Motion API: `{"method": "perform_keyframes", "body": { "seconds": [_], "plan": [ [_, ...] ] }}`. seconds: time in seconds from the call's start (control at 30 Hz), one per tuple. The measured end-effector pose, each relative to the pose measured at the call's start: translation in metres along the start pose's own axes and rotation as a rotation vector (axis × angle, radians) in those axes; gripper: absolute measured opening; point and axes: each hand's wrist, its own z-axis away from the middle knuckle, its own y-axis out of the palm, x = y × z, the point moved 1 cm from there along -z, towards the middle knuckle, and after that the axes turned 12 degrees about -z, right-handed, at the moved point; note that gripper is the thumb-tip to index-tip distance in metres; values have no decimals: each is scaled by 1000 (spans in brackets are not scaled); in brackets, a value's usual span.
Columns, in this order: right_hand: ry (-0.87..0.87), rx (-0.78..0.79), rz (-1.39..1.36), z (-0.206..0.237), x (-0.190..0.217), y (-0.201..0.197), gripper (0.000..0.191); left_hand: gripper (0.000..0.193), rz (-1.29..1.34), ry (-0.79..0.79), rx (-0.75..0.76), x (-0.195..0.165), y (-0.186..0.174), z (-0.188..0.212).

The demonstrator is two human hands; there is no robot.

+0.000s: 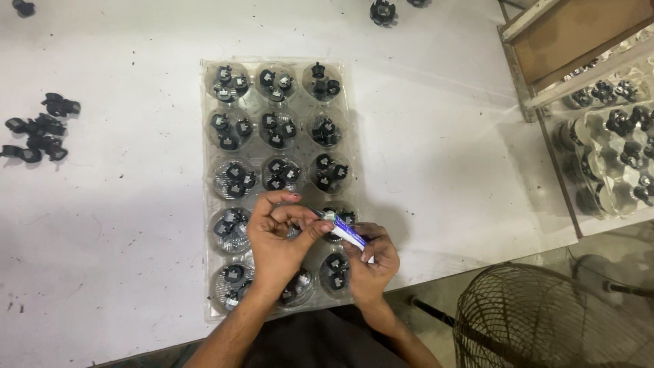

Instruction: The person picks small black plastic components one at a time from a tray and squeezes adhesive from a tube onto each one, then places the treated component back into the tray. They briefly open the adhesive tube and continue treating components across the workbench.

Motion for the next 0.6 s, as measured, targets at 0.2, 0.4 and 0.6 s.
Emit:
{"method": "perform_keyframes", "body": {
  "seconds": [0.2, 0.4, 0.6],
  "plan": [
    [-506, 236, 409, 12, 16, 34, 38, 57, 45, -103, -59, -22, -38, 15],
    [-407, 251, 312, 25, 17, 50, 31, 57, 61, -5, -134, -32, -49, 20],
    [191, 66, -194, 29, -1, 46, 37, 59, 44, 167, -70, -34, -52, 12]
  ]
}}
